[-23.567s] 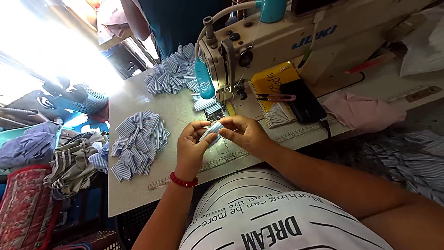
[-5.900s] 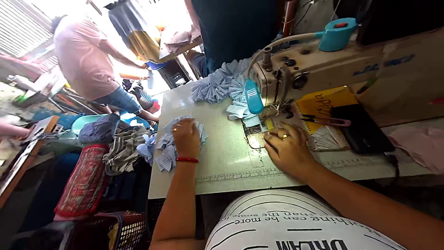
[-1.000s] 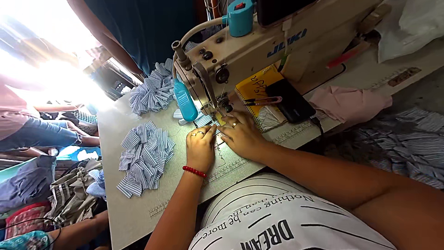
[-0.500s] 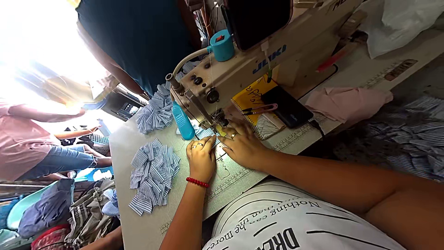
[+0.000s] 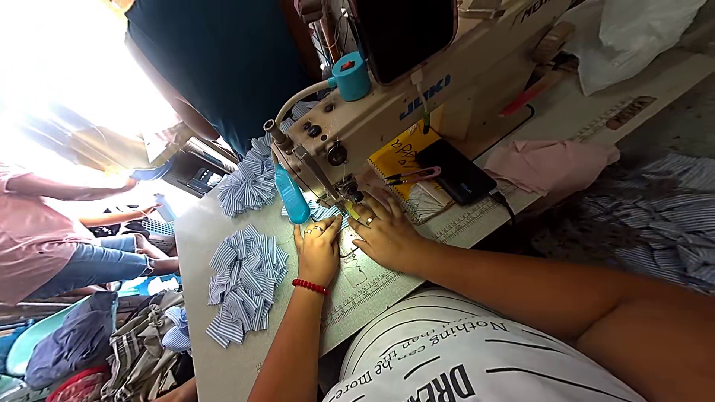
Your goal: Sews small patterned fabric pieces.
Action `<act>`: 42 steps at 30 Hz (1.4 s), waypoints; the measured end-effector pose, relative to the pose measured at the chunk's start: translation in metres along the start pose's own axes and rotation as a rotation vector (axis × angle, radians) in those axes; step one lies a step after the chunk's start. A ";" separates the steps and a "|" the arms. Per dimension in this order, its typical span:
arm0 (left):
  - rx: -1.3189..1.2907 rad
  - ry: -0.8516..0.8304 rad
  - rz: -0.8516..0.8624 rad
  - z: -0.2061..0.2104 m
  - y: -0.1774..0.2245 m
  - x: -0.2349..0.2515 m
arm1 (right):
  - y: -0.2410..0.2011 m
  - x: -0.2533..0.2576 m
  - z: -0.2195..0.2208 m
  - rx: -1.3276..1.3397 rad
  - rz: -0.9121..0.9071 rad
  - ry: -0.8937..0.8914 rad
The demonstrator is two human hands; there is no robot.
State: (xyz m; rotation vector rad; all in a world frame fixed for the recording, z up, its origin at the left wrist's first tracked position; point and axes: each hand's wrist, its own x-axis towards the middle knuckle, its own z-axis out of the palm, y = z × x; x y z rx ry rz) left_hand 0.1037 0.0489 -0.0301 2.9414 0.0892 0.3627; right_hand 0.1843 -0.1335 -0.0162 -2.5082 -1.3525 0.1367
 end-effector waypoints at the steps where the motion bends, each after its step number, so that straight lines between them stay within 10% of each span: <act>1: 0.001 -0.003 0.000 0.000 -0.001 0.001 | 0.000 0.000 -0.001 -0.002 0.007 -0.018; 12: 0.005 -0.035 -0.028 0.002 -0.010 0.012 | 0.001 0.000 0.000 0.067 0.050 -0.063; 26: -0.042 -0.162 -0.200 -0.017 0.005 0.011 | 0.007 -0.001 0.026 0.149 -0.178 0.383; 37: -0.353 1.043 -0.535 -0.220 -0.073 -0.071 | 0.009 -0.001 0.026 0.194 -0.253 0.443; 42: -0.195 0.580 -0.752 -0.171 -0.086 -0.104 | 0.012 -0.009 0.023 0.204 -0.235 0.404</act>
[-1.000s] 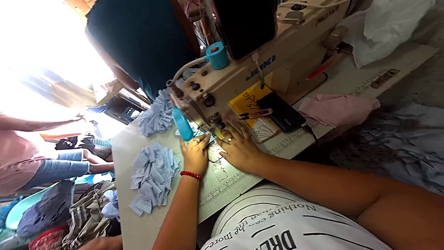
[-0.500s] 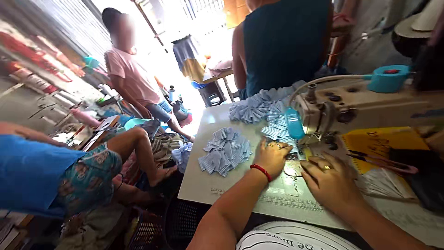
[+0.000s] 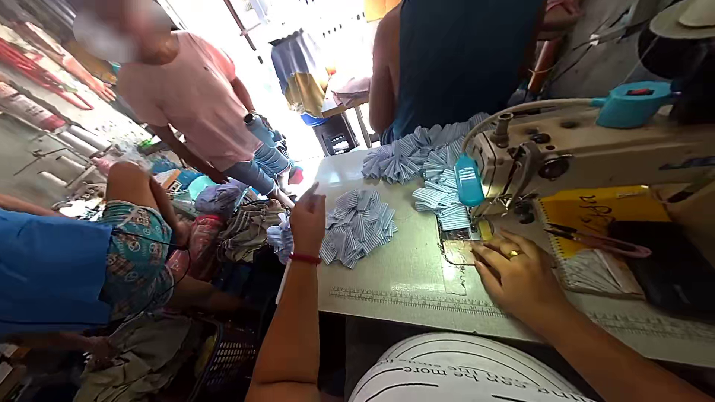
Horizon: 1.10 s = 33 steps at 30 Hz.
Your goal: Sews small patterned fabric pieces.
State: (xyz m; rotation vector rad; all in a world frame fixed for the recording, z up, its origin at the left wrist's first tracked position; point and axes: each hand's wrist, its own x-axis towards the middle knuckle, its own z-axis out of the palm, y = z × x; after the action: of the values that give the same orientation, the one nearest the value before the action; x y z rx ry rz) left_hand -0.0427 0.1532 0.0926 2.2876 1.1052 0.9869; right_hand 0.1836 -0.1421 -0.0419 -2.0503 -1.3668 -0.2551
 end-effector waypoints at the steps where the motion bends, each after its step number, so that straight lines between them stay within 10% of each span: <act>1: 0.061 -0.079 -0.034 0.011 -0.012 -0.012 | -0.002 -0.003 -0.003 0.013 0.006 -0.023; 24: 0.189 0.063 0.027 0.039 -0.068 -0.067 | -0.015 -0.026 -0.005 -0.045 -0.099 -0.059; 33: 0.395 -0.037 -0.261 0.008 -0.084 -0.097 | -0.017 -0.024 -0.004 -0.058 -0.095 -0.070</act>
State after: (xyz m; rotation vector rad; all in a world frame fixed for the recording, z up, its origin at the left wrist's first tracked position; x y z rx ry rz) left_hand -0.1218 0.1257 -0.0053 2.3564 1.6541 0.6683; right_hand 0.1591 -0.1587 -0.0436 -2.0610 -1.5184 -0.2692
